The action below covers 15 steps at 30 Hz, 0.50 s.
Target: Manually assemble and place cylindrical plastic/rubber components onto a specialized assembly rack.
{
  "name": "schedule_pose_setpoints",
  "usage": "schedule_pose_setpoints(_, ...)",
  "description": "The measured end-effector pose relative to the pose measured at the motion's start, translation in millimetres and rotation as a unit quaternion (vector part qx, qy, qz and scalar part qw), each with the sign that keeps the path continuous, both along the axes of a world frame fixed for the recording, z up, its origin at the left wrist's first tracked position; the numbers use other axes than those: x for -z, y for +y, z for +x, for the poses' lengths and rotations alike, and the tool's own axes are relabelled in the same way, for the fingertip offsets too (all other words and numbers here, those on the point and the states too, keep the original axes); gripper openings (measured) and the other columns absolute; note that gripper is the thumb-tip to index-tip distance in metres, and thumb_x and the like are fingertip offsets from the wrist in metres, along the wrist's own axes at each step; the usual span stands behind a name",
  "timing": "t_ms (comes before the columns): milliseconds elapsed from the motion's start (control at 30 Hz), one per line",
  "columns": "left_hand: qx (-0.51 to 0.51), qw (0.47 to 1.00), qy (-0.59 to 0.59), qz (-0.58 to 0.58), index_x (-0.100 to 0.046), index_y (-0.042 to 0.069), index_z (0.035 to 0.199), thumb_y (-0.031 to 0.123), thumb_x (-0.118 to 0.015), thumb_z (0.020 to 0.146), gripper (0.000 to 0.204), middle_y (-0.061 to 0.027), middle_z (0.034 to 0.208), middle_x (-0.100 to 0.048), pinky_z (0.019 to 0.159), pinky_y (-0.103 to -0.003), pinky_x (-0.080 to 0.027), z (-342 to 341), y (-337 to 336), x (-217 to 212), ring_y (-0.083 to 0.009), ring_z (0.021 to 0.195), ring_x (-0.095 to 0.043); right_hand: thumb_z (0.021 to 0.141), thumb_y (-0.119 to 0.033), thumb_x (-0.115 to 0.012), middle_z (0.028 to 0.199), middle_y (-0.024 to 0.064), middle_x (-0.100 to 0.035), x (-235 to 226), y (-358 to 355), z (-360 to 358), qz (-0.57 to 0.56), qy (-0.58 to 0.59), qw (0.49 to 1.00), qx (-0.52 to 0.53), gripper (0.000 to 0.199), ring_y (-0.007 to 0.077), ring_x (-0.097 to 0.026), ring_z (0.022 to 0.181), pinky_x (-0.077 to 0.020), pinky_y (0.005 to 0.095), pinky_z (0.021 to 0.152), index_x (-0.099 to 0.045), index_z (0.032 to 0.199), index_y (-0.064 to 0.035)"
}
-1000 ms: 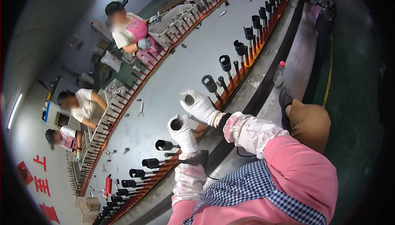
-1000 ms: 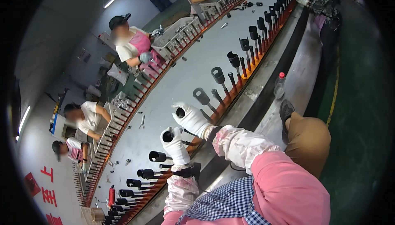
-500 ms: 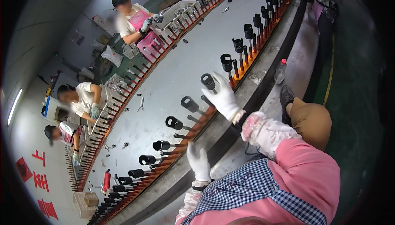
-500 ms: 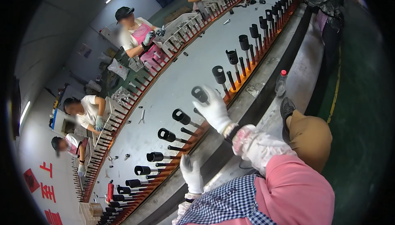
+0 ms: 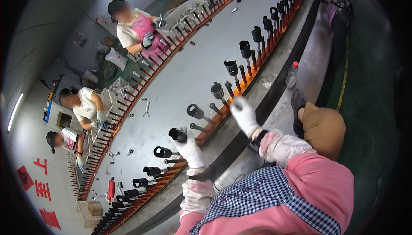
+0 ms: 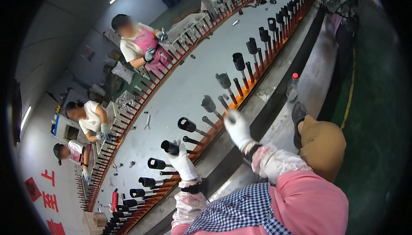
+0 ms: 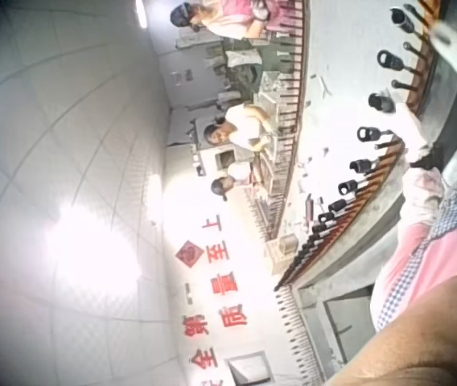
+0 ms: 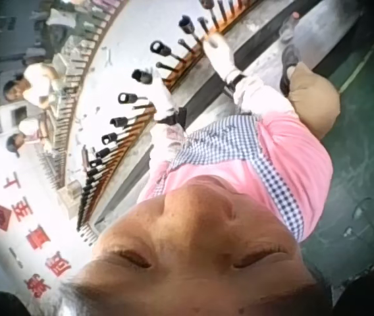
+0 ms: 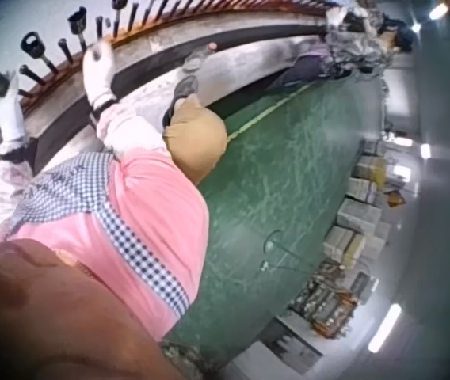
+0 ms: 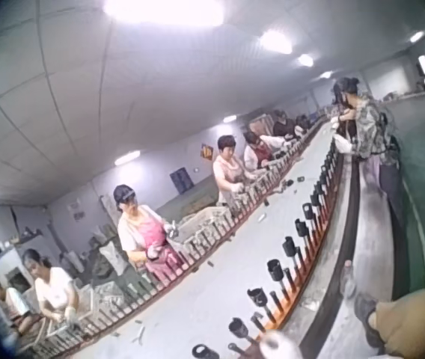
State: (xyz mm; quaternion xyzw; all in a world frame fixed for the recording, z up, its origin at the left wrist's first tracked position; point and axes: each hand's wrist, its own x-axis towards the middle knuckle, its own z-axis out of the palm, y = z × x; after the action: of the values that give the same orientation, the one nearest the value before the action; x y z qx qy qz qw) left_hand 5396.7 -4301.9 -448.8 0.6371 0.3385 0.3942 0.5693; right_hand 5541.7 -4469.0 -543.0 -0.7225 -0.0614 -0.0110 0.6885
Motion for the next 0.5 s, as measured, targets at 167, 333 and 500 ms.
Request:
schedule_pose_setpoints(167, 0.056, 0.996, 0.059, 0.036, -0.030, -0.002, 0.164, 0.002, -0.069, 0.097, 0.078, -0.0199, 0.157, -0.045, 0.125, -0.044, -0.034, -25, -83, 28, -0.0291, 0.144, -0.049, 0.086, -0.025, -0.089, 0.137, 0.0184, -0.066, -85, 11, 116, 0.033, -0.179, 0.978, 0.105, 0.068, 0.0320, -0.066, 0.124, -0.0513, 0.0407, 0.110, -0.060, 0.143, -0.0020)
schedule_pose_setpoints(333, 0.181, 0.976, 0.049, 0.108, -0.015, -0.002, 0.170, -0.006, -0.064, 0.099, 0.086, -0.0271, 0.170, -0.031, 0.131, -0.044, -0.024, 64, -106, -7, -0.0360, 0.158, -0.033, 0.090, -0.030, -0.085, 0.102, 0.0112, -0.078, -100, 34, 148, 0.026, -0.097, 0.994, 0.044, 0.034, 0.0277, -0.076, 0.092, -0.0598, 0.0374, 0.086, -0.072, 0.113, -0.0086)
schedule_pose_setpoints(500, 0.159, 0.985, 0.037, 0.057, -0.064, -0.004, 0.135, 0.008, -0.079, 0.097, 0.043, -0.0080, 0.112, -0.072, 0.086, -0.029, -0.055, 175, -73, -43, -0.0125, 0.097, -0.065, 0.093, -0.030, -0.082, 0.090, 0.0104, -0.077, -102, 12, 141, 0.049, -0.141, 0.988, -0.023, 0.022, 0.0307, -0.075, 0.082, -0.0600, 0.0376, 0.077, -0.073, 0.099, -0.0105)
